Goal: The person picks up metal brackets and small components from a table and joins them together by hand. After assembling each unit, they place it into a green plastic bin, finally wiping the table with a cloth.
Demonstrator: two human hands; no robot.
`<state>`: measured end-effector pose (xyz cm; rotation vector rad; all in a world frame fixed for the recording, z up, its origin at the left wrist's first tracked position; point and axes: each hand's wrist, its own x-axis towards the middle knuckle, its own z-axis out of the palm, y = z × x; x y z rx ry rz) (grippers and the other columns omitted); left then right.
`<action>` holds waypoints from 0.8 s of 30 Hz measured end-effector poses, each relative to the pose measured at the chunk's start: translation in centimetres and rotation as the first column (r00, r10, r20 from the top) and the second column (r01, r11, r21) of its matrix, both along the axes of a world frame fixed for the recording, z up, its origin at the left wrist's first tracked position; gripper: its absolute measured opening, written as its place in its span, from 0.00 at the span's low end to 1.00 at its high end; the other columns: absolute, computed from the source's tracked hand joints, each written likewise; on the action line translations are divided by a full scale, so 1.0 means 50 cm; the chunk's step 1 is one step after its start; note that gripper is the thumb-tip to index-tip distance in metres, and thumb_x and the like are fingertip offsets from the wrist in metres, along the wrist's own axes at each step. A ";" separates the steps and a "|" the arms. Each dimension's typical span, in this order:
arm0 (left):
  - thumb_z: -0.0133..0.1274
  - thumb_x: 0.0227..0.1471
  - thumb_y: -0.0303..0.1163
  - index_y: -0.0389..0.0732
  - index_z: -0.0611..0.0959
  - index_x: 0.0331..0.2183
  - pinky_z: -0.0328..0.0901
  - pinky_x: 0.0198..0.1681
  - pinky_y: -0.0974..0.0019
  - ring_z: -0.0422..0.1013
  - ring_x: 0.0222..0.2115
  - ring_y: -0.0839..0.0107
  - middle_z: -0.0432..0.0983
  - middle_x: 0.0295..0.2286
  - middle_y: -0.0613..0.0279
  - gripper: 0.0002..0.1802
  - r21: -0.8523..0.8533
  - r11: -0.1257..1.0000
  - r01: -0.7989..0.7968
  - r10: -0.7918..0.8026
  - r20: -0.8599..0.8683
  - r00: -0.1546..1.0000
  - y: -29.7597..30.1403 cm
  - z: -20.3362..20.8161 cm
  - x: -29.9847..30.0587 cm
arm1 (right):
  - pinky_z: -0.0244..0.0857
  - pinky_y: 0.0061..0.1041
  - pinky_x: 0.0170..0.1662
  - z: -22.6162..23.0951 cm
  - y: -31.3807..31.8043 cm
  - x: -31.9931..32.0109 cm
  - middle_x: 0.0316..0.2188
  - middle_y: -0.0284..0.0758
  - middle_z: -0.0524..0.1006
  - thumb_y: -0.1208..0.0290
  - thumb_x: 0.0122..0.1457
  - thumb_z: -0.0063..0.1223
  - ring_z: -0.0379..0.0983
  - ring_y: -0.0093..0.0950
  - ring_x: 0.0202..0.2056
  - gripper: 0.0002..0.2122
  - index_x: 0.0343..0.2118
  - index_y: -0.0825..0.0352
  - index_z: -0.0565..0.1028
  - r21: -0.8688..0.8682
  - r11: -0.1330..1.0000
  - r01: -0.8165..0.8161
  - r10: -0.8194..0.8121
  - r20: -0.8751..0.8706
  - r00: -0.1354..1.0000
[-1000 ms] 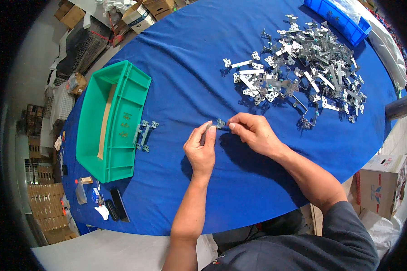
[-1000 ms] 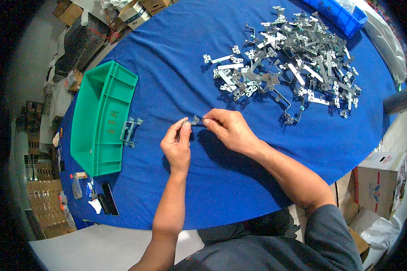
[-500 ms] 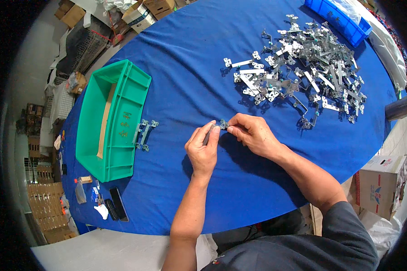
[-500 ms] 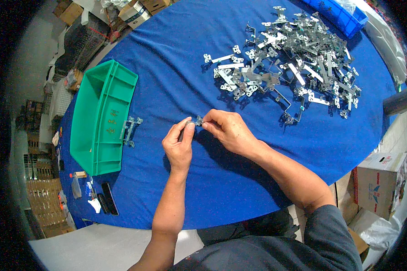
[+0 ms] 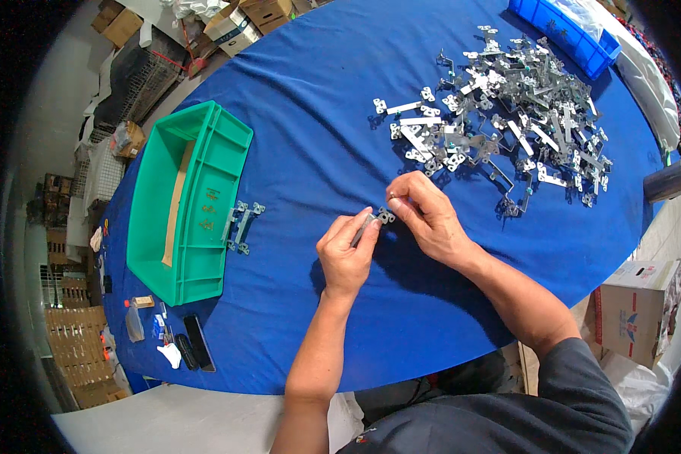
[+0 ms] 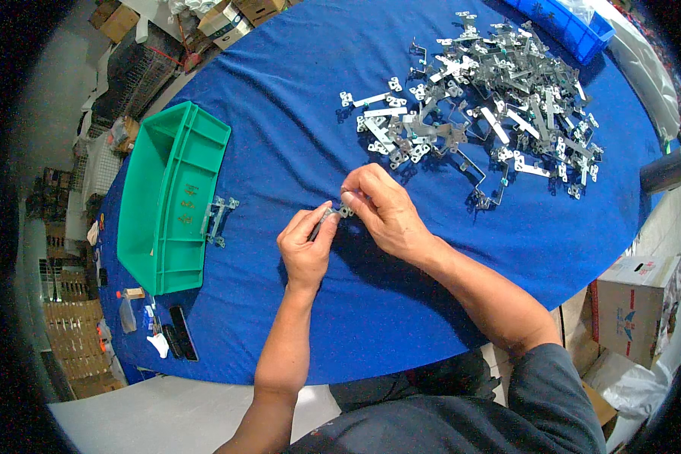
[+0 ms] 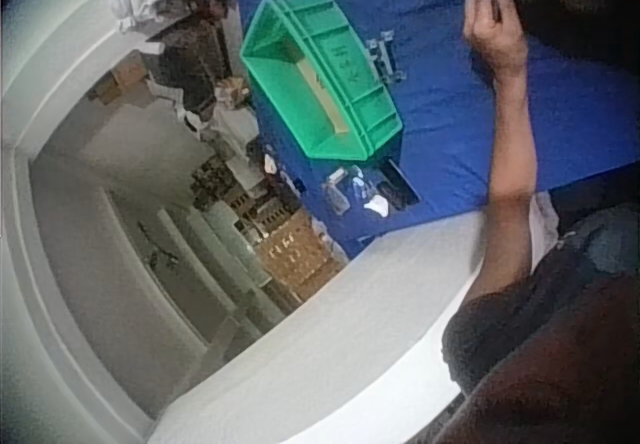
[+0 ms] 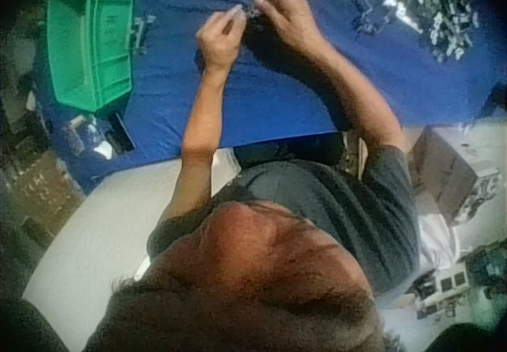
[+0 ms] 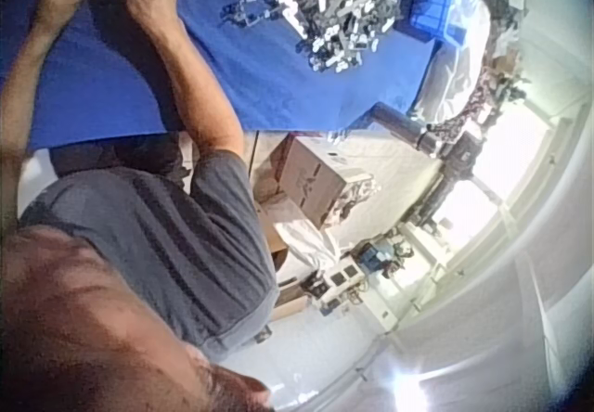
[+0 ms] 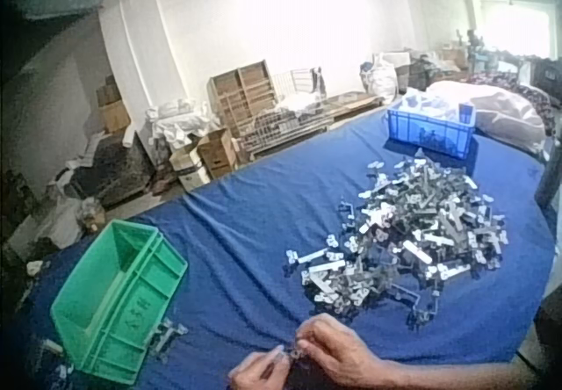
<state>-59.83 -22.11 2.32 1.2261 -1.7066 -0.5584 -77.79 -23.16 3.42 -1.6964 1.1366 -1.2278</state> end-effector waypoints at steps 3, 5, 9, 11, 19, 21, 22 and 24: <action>0.60 0.54 0.24 0.33 0.86 0.42 0.59 0.22 0.76 0.67 0.20 0.83 0.79 0.26 0.63 0.12 0.152 0.987 0.044 -0.006 -0.240 0.971 -0.006 -0.008 0.017 | 0.69 0.34 0.42 -0.015 -0.005 0.001 0.39 0.41 0.76 0.77 0.59 0.56 0.74 0.37 0.42 0.06 0.38 0.69 0.73 -0.207 0.978 -0.007 -0.001 -0.035 0.999; 0.57 0.57 0.26 0.31 0.84 0.45 0.53 0.17 0.80 0.62 0.16 0.86 0.80 0.27 0.63 0.14 0.330 0.928 0.172 0.006 -0.474 0.880 -0.008 -0.011 0.030 | 0.70 0.36 0.44 -0.012 -0.002 0.007 0.38 0.41 0.76 0.77 0.57 0.57 0.74 0.42 0.41 0.06 0.37 0.68 0.74 -0.349 0.934 -0.083 0.043 -0.119 0.992; 0.53 0.63 0.39 0.32 0.80 0.51 0.61 0.21 0.78 0.68 0.20 0.81 0.80 0.32 0.55 0.22 0.447 0.772 0.452 -0.070 -0.647 0.759 -0.015 0.002 0.066 | 0.69 0.37 0.42 -0.011 -0.003 0.003 0.35 0.40 0.76 0.77 0.57 0.57 0.74 0.43 0.40 0.06 0.37 0.68 0.74 -0.263 0.954 -0.143 0.112 -0.131 0.985; 0.52 0.62 0.46 0.33 0.75 0.55 0.63 0.21 0.76 0.70 0.21 0.78 0.80 0.33 0.53 0.29 0.349 0.746 0.568 -0.063 -0.812 0.581 -0.011 0.019 0.043 | 0.69 0.33 0.36 -0.012 -0.002 0.003 0.30 0.40 0.76 0.76 0.59 0.56 0.75 0.37 0.34 0.06 0.38 0.68 0.74 -0.281 0.959 -0.047 0.032 -0.057 0.998; 0.52 0.63 0.39 0.31 0.76 0.52 0.68 0.24 0.74 0.72 0.23 0.76 0.79 0.31 0.57 0.23 0.265 0.907 0.326 -0.019 -0.749 0.662 -0.011 -0.011 0.041 | 0.67 0.28 0.29 -0.008 0.008 0.010 0.23 0.35 0.77 0.71 0.64 0.54 0.73 0.24 0.25 0.07 0.38 0.70 0.74 0.271 0.949 -0.158 0.098 0.221 0.970; 0.49 0.64 0.28 0.30 0.82 0.44 0.69 0.27 0.73 0.73 0.26 0.76 0.78 0.27 0.60 0.13 0.303 0.942 0.146 0.105 -0.677 0.729 -0.008 -0.013 0.040 | 0.68 0.31 0.30 -0.002 0.010 0.011 0.24 0.38 0.78 0.70 0.64 0.54 0.76 0.28 0.25 0.08 0.37 0.70 0.75 0.215 0.956 -0.201 0.173 0.143 0.974; 0.49 0.64 0.28 0.30 0.82 0.44 0.69 0.27 0.73 0.73 0.26 0.76 0.78 0.27 0.60 0.13 0.305 0.942 0.138 0.109 -0.670 0.734 -0.010 -0.014 0.033 | 0.68 0.31 0.30 -0.001 0.012 0.011 0.24 0.38 0.78 0.70 0.64 0.54 0.76 0.28 0.25 0.08 0.37 0.70 0.75 0.213 0.954 -0.209 0.179 0.151 0.972; 0.48 0.64 0.28 0.31 0.82 0.46 0.70 0.31 0.72 0.75 0.29 0.73 0.78 0.28 0.61 0.13 0.156 0.985 0.077 0.035 -0.614 0.788 -0.015 -0.019 0.023 | 0.69 0.33 0.31 0.001 0.017 0.015 0.25 0.41 0.79 0.71 0.63 0.54 0.79 0.34 0.27 0.07 0.37 0.70 0.76 0.154 0.953 -0.259 0.263 -0.002 0.965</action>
